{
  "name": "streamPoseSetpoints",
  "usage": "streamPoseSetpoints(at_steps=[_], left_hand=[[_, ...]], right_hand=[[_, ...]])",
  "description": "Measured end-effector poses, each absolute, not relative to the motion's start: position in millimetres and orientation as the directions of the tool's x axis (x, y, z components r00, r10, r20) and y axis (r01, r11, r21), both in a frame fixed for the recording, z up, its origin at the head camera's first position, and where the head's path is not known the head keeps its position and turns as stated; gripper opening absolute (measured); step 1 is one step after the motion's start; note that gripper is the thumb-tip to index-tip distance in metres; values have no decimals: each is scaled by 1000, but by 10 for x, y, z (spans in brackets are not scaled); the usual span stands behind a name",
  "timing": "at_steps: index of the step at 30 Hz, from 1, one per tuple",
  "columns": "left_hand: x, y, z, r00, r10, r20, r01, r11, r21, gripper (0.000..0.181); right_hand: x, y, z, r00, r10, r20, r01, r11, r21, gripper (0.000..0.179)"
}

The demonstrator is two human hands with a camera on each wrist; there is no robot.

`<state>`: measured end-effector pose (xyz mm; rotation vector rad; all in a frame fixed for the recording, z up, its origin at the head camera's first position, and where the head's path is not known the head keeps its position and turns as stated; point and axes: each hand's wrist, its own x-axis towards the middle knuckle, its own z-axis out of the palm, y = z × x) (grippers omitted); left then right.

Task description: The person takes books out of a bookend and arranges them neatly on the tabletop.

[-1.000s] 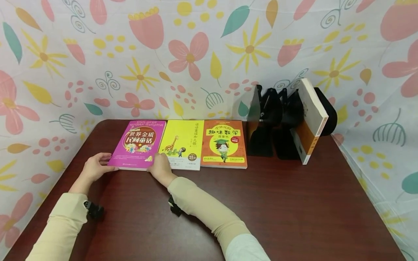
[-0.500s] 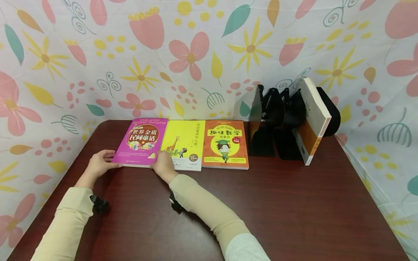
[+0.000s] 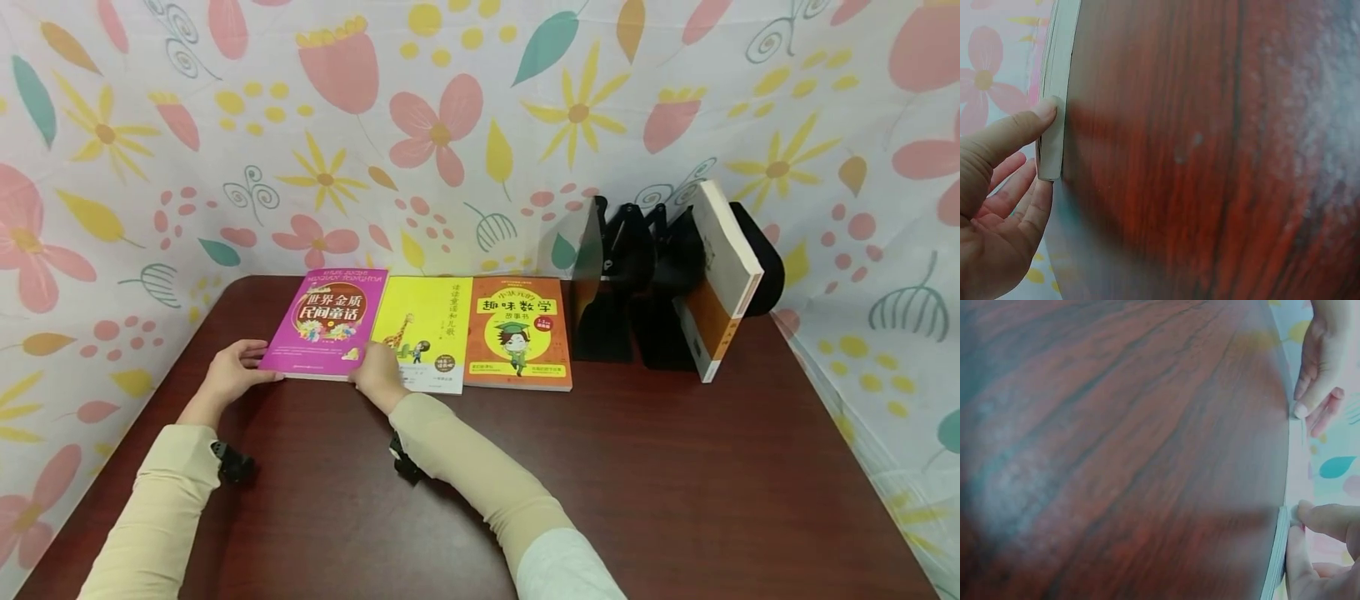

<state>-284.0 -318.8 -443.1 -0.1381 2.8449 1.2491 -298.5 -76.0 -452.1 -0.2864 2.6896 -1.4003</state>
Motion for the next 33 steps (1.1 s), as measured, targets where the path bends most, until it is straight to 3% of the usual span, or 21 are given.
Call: streamPoseSetpoints(at_steps=[15, 23, 33], left_hand=[[-2734, -3096, -4347, -998, -57, 22, -23, 679, 734, 57], [-2685, -3010, -4250, -993, -58, 105, 39, 672, 739, 52], [-2671, -2732, -4143, -973, -51, 224, 144, 628, 765, 48]], right_hand=[[-2979, -574, -4491, -962, -271, 9, -128, 425, -896, 51], [-2917, -459, -4375, -945, -314, 92, -243, 484, -841, 54], [-2754, -265, -4193, -918, -307, 252, -385, 531, -755, 45]])
